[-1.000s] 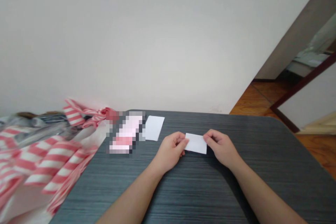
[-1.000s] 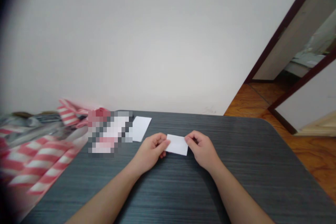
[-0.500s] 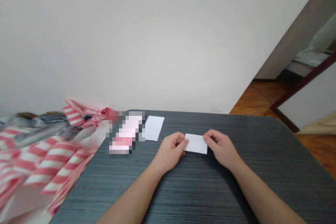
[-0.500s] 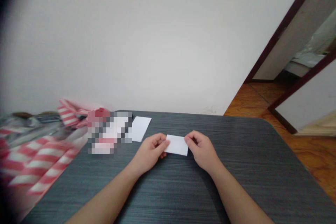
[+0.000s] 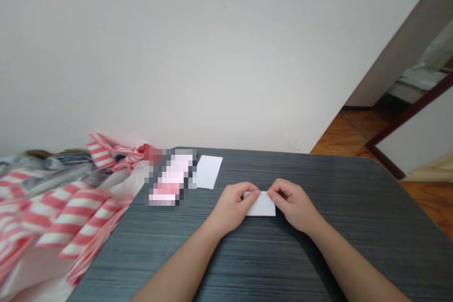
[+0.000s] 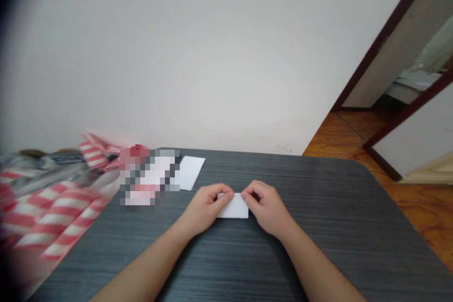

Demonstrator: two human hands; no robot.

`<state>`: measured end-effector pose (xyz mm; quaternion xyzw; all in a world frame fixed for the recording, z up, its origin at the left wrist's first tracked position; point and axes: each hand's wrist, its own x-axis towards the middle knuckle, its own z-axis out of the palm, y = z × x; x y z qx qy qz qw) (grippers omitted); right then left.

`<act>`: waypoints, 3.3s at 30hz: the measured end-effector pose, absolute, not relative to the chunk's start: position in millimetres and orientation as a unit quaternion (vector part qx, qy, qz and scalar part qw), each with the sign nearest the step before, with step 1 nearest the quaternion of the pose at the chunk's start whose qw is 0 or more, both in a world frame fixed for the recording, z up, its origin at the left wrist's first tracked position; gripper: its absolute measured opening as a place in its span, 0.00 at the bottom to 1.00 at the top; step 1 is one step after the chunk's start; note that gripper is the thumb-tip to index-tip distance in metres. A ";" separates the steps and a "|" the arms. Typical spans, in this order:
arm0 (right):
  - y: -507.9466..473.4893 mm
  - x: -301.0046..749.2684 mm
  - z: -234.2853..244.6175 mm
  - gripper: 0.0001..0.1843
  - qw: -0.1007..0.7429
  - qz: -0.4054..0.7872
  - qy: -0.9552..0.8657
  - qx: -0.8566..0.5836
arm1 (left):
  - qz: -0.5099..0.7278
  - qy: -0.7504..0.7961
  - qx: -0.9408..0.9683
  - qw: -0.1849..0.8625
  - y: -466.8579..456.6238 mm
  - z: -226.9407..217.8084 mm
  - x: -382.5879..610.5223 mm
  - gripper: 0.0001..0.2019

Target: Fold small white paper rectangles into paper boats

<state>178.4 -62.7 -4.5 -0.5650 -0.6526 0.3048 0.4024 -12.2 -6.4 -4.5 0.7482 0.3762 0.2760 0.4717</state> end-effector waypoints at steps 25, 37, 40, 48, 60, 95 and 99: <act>-64.7 188.7 -5.9 0.11 0.412 0.332 -0.602 -0.598 | 0.302 0.407 0.649 0.568 -5.0 -11.3 -10.8 0.14; -64.2 181.5 0.3 0.07 0.371 0.312 -0.662 -0.571 | 0.277 0.385 0.715 0.513 -7.4 1.2 -11.2 0.14; -64.3 181.0 -1.4 0.08 0.396 0.323 -0.624 -0.591 | 0.286 0.376 0.664 0.580 -7.1 -3.4 -9.5 0.13; -63.4 183.0 -9.0 0.09 0.439 0.357 -0.557 -0.607 | 0.300 0.380 0.624 0.613 -6.3 -13.0 -7.9 0.11; -64.0 182.1 -17.4 0.08 0.426 0.429 -0.564 -0.562 | 0.316 0.371 0.612 0.623 -7.4 -9.2 -7.6 0.11; -63.0 185.8 -4.6 0.13 0.443 0.332 -0.657 -0.512 | 0.315 0.380 0.592 0.637 -6.9 0.5 -9.0 0.15; -63.9 185.0 -3.1 0.14 0.439 0.321 -0.672 -0.503 | 0.315 0.375 0.600 0.633 -6.6 -4.1 -9.1 0.12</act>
